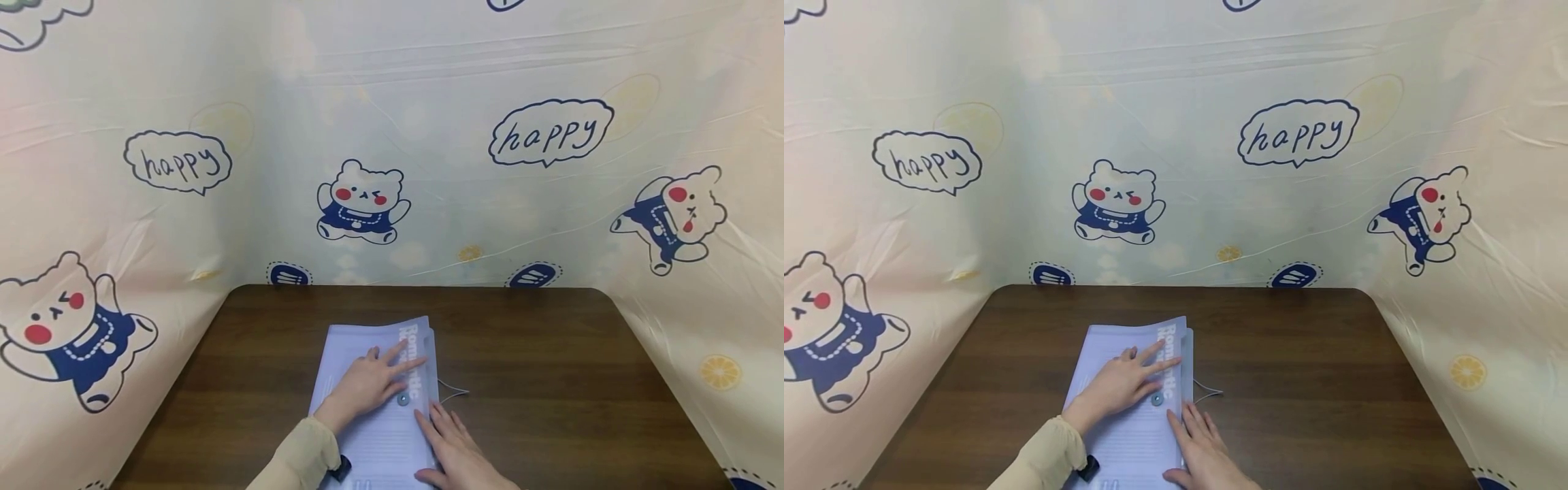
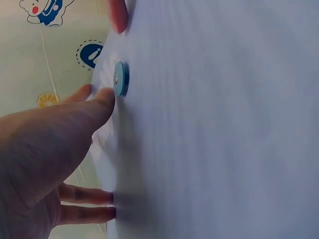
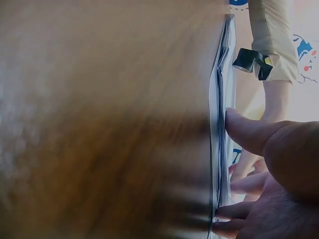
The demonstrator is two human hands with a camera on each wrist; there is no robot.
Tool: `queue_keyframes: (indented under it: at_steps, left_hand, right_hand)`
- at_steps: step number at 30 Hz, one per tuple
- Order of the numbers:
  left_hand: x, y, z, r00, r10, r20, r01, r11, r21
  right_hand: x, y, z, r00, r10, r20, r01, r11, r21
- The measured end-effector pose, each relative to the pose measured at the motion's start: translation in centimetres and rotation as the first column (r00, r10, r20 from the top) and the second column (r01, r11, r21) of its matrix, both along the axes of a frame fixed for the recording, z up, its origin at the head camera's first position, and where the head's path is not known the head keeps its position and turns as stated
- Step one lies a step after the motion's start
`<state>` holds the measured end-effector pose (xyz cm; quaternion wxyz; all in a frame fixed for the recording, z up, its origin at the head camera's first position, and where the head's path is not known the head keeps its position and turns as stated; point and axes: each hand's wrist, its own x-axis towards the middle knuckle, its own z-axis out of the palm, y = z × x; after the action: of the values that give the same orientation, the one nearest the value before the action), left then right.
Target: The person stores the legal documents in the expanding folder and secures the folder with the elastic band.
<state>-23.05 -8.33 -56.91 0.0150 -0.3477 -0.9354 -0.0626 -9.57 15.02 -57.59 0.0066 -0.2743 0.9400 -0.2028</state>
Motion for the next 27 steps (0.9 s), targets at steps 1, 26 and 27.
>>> queue_keyframes:
  at_steps: [1,26,27]
  left_hand:
    - [0.0,-0.1,-0.1,1.000,-0.001,-0.007,0.001,1.000,-0.011]
    - [-0.8,-4.8,-0.5,0.983,0.149,0.110,-0.153,0.988,0.023]
    - [-1.0,-5.3,-0.4,0.980,0.154,0.128,-0.159,0.987,0.029]
  right_hand:
    - [0.0,0.0,0.0,1.000,0.000,0.009,0.000,1.000,0.001]
    - [0.0,0.4,-0.6,1.000,-0.008,-0.024,0.010,0.996,0.087]
    - [0.0,0.4,-0.6,1.000,-0.009,-0.030,0.012,0.996,0.090]
